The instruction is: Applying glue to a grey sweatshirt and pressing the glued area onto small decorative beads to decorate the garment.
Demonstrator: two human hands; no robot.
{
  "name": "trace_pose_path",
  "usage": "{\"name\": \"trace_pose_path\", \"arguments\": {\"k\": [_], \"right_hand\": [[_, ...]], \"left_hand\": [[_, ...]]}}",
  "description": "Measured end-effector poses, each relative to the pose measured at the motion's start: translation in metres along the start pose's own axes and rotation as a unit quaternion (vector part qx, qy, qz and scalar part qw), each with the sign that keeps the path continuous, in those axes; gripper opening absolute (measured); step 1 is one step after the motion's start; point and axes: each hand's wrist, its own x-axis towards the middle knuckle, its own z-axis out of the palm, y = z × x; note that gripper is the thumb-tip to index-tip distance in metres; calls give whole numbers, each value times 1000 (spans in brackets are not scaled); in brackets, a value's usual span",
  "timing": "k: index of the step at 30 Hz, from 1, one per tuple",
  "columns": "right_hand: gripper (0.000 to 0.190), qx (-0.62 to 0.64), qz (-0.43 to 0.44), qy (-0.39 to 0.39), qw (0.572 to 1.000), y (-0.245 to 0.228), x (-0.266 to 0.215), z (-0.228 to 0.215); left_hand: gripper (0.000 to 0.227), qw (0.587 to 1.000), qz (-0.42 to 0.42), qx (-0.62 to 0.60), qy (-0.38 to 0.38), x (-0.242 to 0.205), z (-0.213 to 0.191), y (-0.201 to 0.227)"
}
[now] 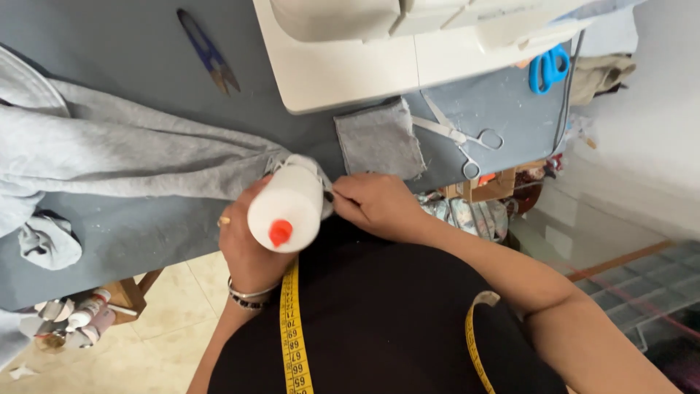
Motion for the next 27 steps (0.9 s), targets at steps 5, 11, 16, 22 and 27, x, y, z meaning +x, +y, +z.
{"name": "trace_pose_path", "arguments": {"k": [5,11,16,22,27], "right_hand": [[18,202,52,10,978,14,14,-3],[17,146,65,27,987,18,28,14],[17,63,47,9,997,-6,20,-10],[17,46,-14,-48,998,4,36,-19],[68,155,-110,-140,972,-17,40,-33]], "left_hand": [[58,998,50,-24,28,-31,21,-23],[56,997,67,4,44,-30,23,-15],[46,991,75,94,68,-26,11,4],[55,992,111,58,13,-9,13,-10],[77,998,37,-38,-34,2,6,-3]]}}
